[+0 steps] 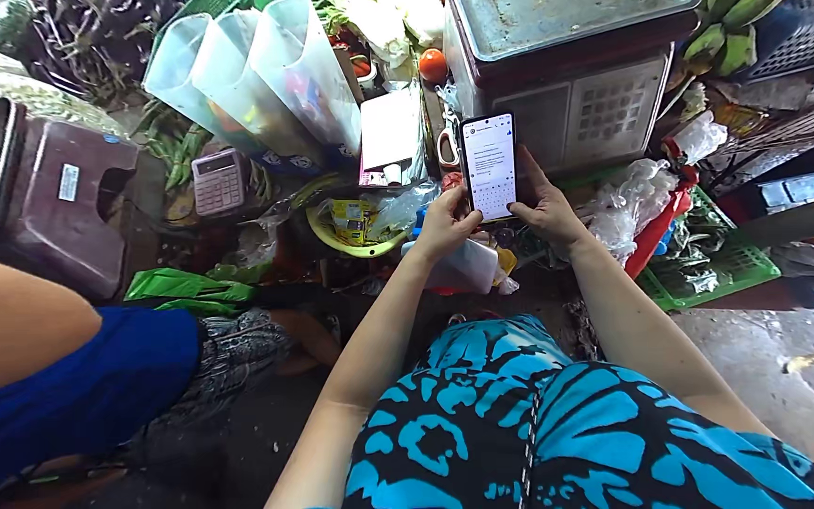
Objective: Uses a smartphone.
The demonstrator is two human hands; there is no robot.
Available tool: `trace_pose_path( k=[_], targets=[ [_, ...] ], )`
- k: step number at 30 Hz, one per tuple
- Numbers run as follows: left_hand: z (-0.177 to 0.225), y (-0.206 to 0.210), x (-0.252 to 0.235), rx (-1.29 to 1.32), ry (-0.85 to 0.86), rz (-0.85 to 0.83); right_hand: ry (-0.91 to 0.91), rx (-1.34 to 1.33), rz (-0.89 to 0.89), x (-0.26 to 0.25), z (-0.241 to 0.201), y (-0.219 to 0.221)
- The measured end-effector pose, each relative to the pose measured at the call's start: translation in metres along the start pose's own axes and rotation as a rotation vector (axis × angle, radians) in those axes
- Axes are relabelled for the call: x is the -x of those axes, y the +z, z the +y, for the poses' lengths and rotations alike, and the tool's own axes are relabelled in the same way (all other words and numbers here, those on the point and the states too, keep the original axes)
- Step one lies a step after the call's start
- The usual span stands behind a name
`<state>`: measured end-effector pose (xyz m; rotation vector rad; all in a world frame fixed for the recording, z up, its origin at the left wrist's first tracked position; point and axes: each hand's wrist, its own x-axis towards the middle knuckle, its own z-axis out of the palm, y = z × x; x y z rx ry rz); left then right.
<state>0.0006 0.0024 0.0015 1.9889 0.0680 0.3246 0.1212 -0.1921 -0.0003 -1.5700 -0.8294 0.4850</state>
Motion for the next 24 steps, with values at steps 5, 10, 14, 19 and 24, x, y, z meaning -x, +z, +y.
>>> trace_pose_path(
  k=[5,10,14,19,24],
  targets=[
    [0.0023,0.0006,-0.0003,0.007,-0.016,0.006,0.001,0.0,-0.011,0.0006,-0.0014,-0.0007],
    [0.0033,0.0007,-0.0004,0.027,-0.036,-0.001,0.05,-0.016,-0.023,0.0007,-0.0061,-0.0022],
    [0.0021,0.0007,-0.0006,0.026,-0.044,-0.008,0.042,0.009,-0.003,-0.0006,-0.0026,-0.0022],
    [0.0016,0.0032,-0.0004,0.008,-0.038,0.023,0.031,-0.01,-0.016,-0.002,-0.0023,-0.0026],
    [0.005,0.0054,-0.0025,-0.021,-0.065,0.041,0.026,0.059,0.008,-0.0012,-0.0033,-0.0012]
  ],
)
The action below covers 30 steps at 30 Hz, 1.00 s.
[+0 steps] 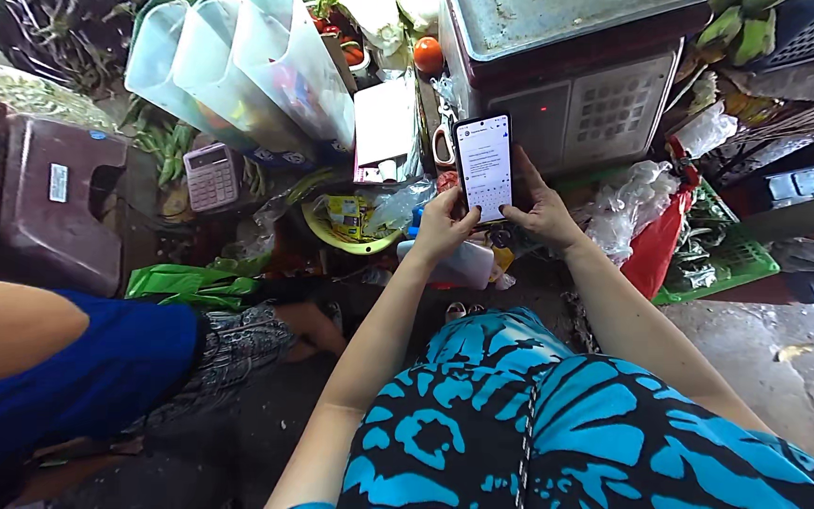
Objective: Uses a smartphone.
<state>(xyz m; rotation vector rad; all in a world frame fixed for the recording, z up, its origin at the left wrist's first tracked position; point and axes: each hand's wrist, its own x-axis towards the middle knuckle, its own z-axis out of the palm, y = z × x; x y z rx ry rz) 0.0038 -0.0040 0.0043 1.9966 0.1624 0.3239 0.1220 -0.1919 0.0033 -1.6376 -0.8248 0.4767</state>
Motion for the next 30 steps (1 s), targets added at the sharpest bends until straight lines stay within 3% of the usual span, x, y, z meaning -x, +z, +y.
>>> trace_pose_path(
  k=[15,24,30],
  targets=[
    [-0.0006,-0.0034,-0.0002,0.056,0.018,-0.04,0.002,0.065,0.079,-0.0021,0.0026,0.0054],
    [-0.001,-0.0033,0.0001,0.06,0.005,-0.025,0.003,-0.006,0.008,0.0004,0.0007,0.0021],
    [0.0019,-0.003,-0.0012,0.048,-0.042,-0.015,0.015,0.103,-0.006,0.0015,-0.0049,-0.0015]
  ],
)
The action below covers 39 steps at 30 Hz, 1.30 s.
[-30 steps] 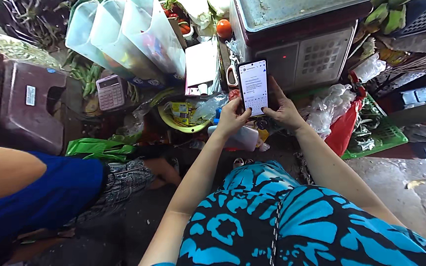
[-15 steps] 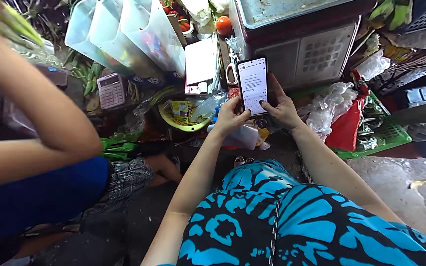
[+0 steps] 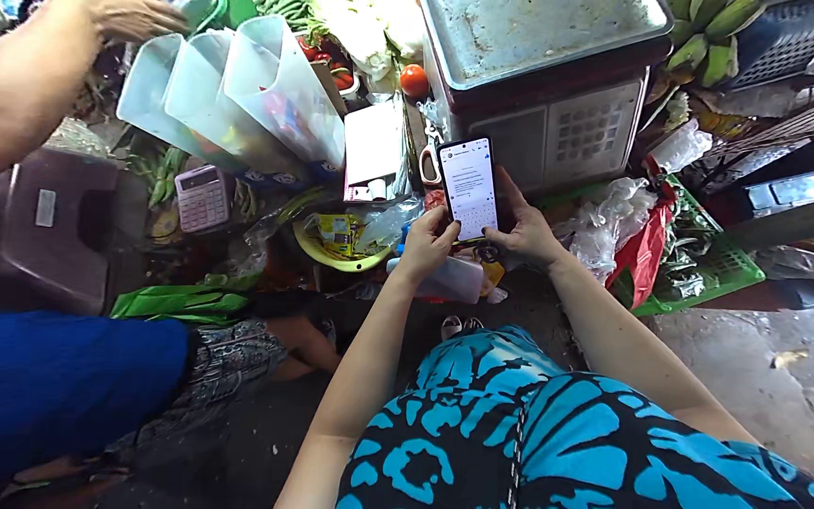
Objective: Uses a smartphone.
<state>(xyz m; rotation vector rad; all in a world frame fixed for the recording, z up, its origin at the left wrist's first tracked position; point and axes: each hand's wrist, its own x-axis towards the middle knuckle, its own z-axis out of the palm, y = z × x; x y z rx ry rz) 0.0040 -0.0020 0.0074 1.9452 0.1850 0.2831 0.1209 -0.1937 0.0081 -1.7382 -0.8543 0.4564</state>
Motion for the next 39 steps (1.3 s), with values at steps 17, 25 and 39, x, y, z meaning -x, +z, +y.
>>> trace_pose_path(
  k=[17,25,39],
  targets=[
    [-0.005,0.0,0.002,0.016,0.043,-0.014,-0.033,0.051,0.021,-0.002,0.01,0.001],
    [-0.005,0.0,0.001,0.013,0.05,-0.014,-0.01,0.012,0.098,-0.004,0.006,0.009],
    [-0.002,-0.001,0.001,0.0,0.031,-0.021,0.026,0.107,0.109,-0.002,0.002,0.011]
  ],
)
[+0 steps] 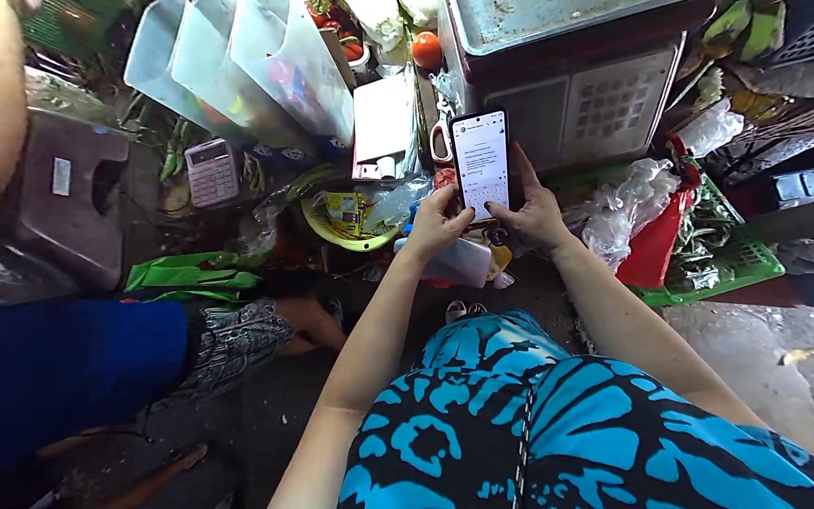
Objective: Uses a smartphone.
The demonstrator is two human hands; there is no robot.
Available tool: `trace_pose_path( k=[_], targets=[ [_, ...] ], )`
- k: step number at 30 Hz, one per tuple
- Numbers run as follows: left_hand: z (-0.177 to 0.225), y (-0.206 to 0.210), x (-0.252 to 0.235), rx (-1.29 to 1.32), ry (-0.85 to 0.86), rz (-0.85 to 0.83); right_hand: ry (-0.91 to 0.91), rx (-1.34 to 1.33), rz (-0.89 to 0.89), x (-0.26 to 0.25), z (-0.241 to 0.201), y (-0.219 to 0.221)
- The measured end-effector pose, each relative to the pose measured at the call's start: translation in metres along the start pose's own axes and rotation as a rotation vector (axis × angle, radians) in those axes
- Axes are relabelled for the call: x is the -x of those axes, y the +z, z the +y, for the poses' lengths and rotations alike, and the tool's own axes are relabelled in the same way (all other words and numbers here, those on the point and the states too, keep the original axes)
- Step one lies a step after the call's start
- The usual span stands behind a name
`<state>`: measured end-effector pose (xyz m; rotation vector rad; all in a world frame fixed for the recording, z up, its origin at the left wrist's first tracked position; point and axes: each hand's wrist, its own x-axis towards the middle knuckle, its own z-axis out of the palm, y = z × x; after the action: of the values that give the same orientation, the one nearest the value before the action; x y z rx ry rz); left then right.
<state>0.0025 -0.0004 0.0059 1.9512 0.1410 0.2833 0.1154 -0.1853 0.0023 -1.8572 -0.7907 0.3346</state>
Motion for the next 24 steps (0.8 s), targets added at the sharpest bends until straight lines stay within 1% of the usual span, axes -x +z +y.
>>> trace_pose_path(
  k=[3,6,9,13,24],
  targets=[
    [0.003,0.004,0.0,-0.015,-0.025,0.033,-0.001,0.05,0.039,0.0,0.001,0.003],
    [0.006,0.01,-0.003,-0.051,-0.063,0.096,-0.038,0.022,-0.015,0.0,0.003,-0.002],
    [0.007,0.007,-0.003,-0.02,-0.068,0.052,-0.077,-0.016,-0.053,0.001,0.003,-0.006],
    [0.007,0.002,-0.003,-0.009,-0.042,-0.001,-0.07,-0.04,-0.062,0.001,0.003,-0.006],
    [0.006,0.002,-0.001,0.001,-0.036,-0.009,-0.037,0.006,-0.036,0.0,0.003,-0.004]
  ],
)
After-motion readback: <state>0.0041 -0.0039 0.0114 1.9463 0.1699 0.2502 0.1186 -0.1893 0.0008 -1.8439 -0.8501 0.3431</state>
